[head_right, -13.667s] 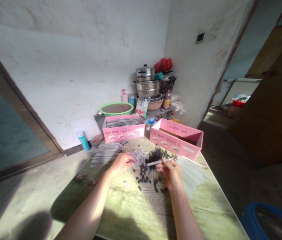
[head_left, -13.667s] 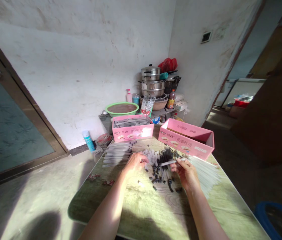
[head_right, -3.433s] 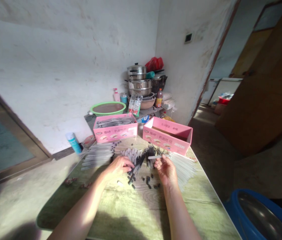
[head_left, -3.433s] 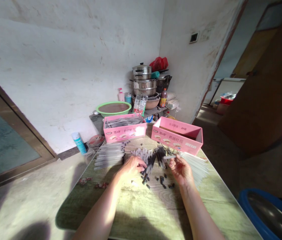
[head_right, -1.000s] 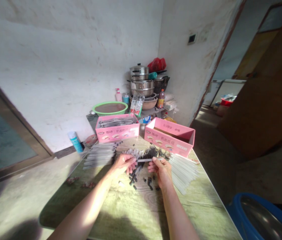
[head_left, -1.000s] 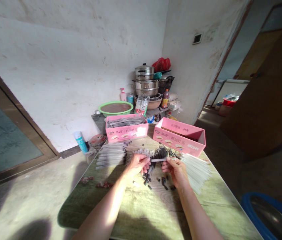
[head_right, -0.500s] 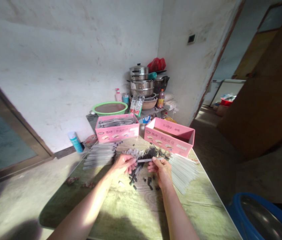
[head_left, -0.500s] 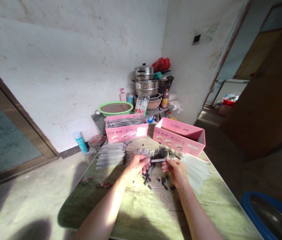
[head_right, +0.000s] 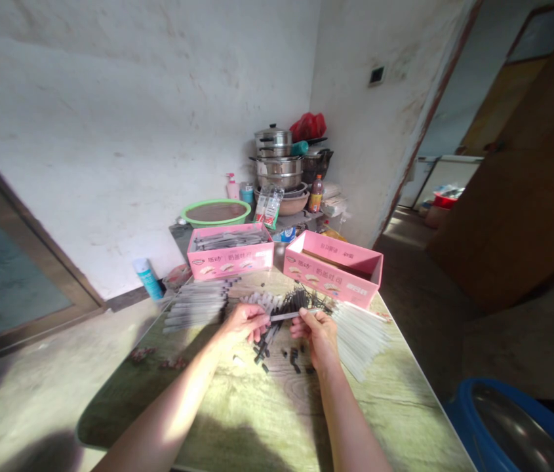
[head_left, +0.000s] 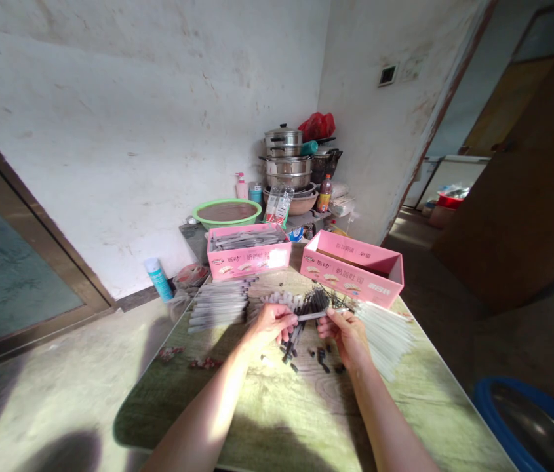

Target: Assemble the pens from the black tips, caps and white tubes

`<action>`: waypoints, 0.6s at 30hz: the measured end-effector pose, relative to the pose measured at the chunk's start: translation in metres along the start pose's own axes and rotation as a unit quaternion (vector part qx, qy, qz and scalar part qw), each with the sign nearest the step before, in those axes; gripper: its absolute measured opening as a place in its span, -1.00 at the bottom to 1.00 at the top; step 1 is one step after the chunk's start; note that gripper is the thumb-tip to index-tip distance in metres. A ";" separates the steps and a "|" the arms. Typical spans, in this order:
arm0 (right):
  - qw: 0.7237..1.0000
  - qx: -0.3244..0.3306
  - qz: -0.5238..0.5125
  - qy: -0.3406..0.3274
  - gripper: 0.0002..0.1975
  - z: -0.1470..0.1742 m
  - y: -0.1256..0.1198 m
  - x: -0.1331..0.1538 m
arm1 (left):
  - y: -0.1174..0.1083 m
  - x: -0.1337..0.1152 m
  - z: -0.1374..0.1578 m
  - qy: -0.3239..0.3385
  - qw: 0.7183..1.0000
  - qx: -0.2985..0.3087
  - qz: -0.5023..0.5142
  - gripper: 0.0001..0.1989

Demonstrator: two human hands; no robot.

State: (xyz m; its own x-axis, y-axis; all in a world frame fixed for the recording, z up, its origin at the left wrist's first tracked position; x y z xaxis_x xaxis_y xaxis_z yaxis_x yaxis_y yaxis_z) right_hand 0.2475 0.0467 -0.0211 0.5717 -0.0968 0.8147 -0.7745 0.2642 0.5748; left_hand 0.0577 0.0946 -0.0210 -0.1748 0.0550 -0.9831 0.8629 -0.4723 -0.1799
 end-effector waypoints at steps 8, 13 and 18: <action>1.000 0.002 0.002 -0.001 -0.53 -0.001 -0.002 -0.001 | -0.004 -0.001 0.003 -0.003 1.000 -0.011 0.000 -0.53; 1.000 0.009 0.007 0.000 -0.54 -0.001 0.000 -0.002 | 0.001 -0.002 0.001 -0.002 1.000 0.000 0.008 -0.59; 1.000 0.006 -0.003 0.000 -0.55 -0.002 -0.002 -0.003 | -0.007 -0.006 0.000 0.018 0.999 -0.034 0.033 -0.59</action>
Point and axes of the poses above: each hand's wrist, its own z-axis away from the middle knuckle, its own y-axis out of the palm, x = y × z, the point moved 10 cm from there along -z, towards the middle knuckle, and after that the axes turned 9 degrees about -z, right-handed, at the moved point
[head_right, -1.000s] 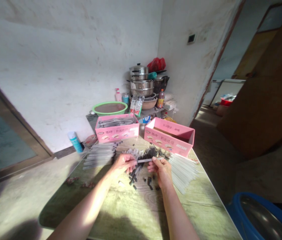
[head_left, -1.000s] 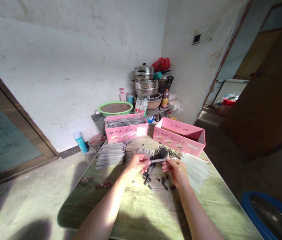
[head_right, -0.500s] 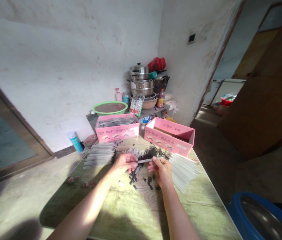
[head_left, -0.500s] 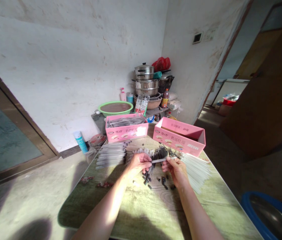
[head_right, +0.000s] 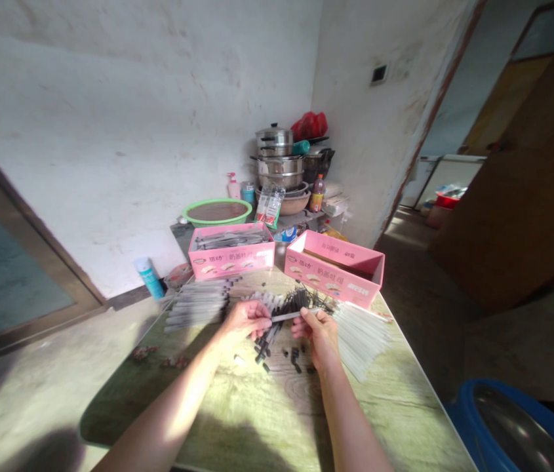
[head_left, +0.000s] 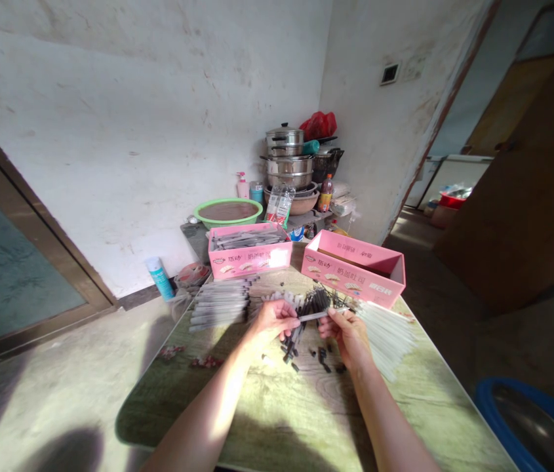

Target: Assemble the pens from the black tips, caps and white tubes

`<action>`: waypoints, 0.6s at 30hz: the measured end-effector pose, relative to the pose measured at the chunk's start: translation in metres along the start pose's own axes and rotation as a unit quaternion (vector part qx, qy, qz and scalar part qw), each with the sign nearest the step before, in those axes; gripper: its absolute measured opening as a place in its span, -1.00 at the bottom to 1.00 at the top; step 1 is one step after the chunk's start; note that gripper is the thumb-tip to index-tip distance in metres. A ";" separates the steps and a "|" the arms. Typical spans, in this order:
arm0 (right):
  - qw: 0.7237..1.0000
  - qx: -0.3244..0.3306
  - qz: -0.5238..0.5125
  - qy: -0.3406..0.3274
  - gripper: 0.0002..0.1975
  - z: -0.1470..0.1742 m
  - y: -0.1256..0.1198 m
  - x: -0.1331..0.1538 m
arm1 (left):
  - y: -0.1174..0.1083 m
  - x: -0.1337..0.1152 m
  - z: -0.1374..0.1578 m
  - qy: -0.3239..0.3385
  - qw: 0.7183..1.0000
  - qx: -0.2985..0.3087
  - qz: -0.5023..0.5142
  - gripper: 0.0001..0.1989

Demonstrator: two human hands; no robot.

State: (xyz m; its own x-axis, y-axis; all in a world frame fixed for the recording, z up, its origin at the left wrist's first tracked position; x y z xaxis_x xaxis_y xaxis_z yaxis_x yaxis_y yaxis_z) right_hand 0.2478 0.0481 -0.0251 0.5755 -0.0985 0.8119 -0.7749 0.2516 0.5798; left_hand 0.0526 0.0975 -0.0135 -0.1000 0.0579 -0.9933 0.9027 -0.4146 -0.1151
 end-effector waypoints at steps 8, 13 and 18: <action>0.999 0.010 -0.046 0.014 -0.70 -0.003 -0.007 0.003 | -0.019 0.002 0.026 -0.094 0.969 0.174 -0.147 -0.76; 0.999 0.011 -0.053 0.009 -0.72 -0.005 -0.009 0.005 | -0.010 -0.010 0.044 -0.032 0.930 0.220 -0.294 -0.74; 0.999 0.016 -0.032 0.020 -0.67 -0.004 -0.006 0.004 | -0.001 -0.019 0.044 0.044 0.885 0.159 -0.435 -0.74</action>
Point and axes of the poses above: each hand's wrist, its own z-axis away from the middle knuckle, its own y-axis out of the palm, x = y × z, the point moved 10 cm from there along -z, towards the middle knuckle, and after that the axes turned 9 degrees about -z, right-handed, at the moved point
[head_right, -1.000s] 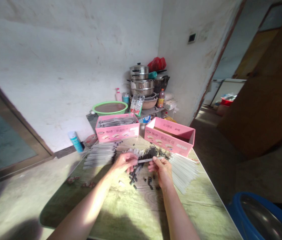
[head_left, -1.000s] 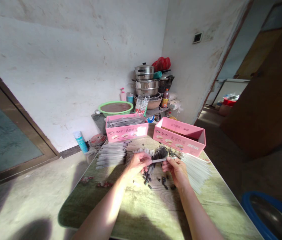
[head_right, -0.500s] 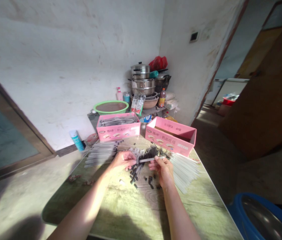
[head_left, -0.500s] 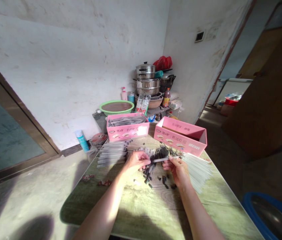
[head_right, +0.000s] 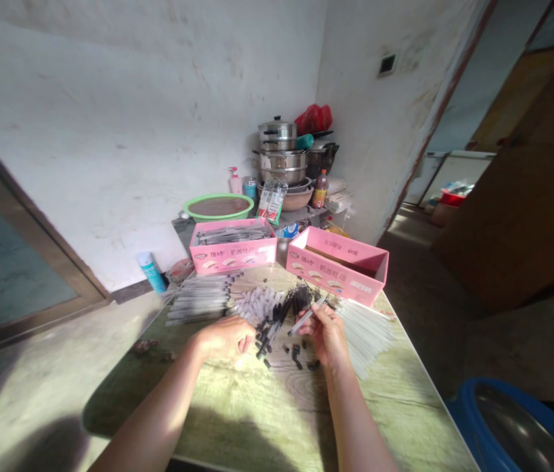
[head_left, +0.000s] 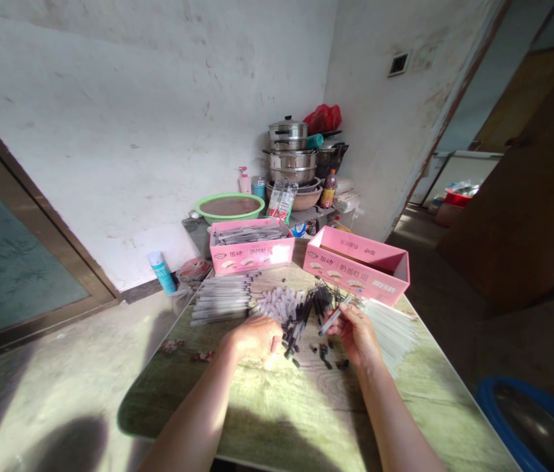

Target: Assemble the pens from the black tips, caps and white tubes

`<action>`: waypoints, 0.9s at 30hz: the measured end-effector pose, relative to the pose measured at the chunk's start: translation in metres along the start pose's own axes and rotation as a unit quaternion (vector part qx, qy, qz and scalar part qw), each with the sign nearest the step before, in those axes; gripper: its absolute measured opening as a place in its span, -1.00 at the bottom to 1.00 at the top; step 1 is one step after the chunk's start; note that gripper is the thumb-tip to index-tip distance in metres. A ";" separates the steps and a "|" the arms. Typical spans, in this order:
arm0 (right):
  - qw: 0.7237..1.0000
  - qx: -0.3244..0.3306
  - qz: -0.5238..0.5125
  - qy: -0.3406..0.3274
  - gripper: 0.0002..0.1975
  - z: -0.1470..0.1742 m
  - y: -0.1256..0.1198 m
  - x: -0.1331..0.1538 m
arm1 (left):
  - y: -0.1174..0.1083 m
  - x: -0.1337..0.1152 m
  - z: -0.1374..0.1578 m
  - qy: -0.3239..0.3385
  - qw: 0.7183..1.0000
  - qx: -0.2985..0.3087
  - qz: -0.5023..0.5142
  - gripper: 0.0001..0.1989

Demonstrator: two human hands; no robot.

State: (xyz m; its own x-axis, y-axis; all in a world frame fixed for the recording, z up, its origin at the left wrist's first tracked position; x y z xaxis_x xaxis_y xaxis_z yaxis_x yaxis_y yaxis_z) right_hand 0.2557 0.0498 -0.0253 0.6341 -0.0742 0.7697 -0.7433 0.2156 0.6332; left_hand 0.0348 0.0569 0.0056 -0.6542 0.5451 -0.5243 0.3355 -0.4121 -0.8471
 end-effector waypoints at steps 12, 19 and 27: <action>0.964 0.175 0.178 0.088 -0.52 0.029 0.053 -0.025 | -0.019 0.032 -0.026 -0.033 0.935 -0.114 0.334 -0.69; 0.946 0.206 0.242 0.069 -0.59 0.031 0.056 -0.026 | -0.022 0.034 -0.028 0.004 0.924 -0.145 0.355 -0.52; 0.930 0.222 0.277 0.099 -0.56 0.029 0.051 -0.036 | -0.017 0.019 -0.030 0.023 0.934 -0.103 0.343 -0.53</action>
Point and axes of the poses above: each hand's wrist, its own z-axis away from the middle knuckle, its own y-axis out of the palm, x = y × z, the point moved 10 cm from there along -z, towards the middle knuckle, and after that the axes turned 9 degrees about -z, right-handed, at the moved point
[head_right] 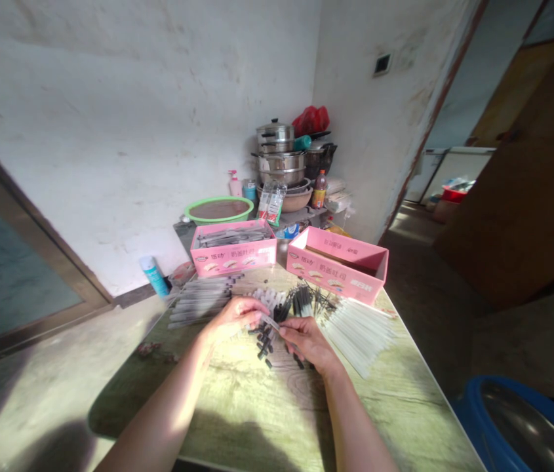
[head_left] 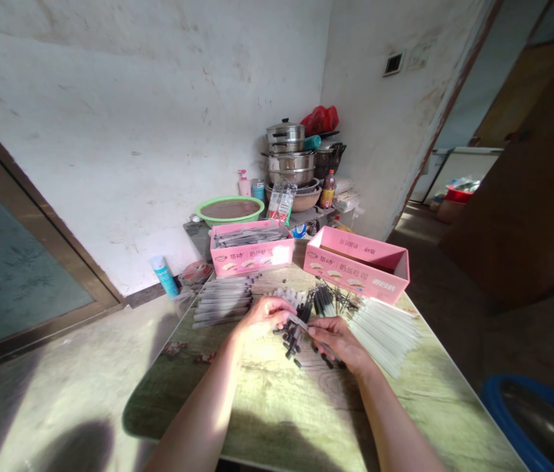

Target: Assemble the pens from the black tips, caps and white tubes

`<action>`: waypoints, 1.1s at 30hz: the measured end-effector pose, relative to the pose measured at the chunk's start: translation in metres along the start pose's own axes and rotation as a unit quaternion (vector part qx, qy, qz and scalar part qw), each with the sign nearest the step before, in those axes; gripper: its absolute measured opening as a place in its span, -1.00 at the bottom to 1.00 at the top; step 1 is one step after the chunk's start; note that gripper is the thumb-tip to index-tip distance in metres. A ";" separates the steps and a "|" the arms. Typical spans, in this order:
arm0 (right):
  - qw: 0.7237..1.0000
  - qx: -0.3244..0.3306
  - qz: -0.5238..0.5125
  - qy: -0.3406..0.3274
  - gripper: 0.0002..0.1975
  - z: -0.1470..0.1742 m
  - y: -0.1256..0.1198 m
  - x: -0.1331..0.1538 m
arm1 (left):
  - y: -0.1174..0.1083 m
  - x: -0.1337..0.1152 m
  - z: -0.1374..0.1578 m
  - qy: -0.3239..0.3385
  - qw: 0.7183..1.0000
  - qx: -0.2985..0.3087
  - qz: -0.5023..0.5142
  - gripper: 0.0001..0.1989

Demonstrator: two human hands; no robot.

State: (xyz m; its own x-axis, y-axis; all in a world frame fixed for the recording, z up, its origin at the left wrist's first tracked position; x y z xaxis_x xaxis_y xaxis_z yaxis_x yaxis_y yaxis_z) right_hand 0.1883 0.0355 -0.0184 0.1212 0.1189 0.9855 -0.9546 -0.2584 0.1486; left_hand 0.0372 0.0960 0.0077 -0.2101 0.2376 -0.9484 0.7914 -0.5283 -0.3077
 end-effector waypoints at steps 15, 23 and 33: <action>0.999 0.031 0.029 -0.007 -0.53 0.002 -0.002 -0.002 | 0.021 0.007 0.000 -0.012 0.998 0.033 0.059 -0.51; 0.999 0.014 0.032 0.006 -0.53 0.000 -0.001 -0.003 | 0.019 -0.010 0.002 0.016 0.995 0.022 -0.095 -0.75; 0.984 -0.152 -0.062 -0.076 -0.51 0.003 -0.046 0.017 | -0.090 -0.007 0.027 -0.021 0.950 -0.200 -0.239 -0.81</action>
State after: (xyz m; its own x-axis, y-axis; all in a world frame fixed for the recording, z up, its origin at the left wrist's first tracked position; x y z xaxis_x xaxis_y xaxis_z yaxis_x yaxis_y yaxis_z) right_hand 0.2350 0.0460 -0.0079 0.2598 -0.0185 0.9655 -0.9642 0.0505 0.2604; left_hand -0.0481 0.1202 0.0401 -0.6165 0.3345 -0.7128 0.7529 -0.0144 -0.6579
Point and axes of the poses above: each hand's wrist, its own z-axis away from the middle knuckle, its own y-axis out of the palm, x = y × z, the point moved 10 cm from there along -z, towards the middle knuckle, and after that the axes turned 9 degrees about -z, right-handed, at the moved point
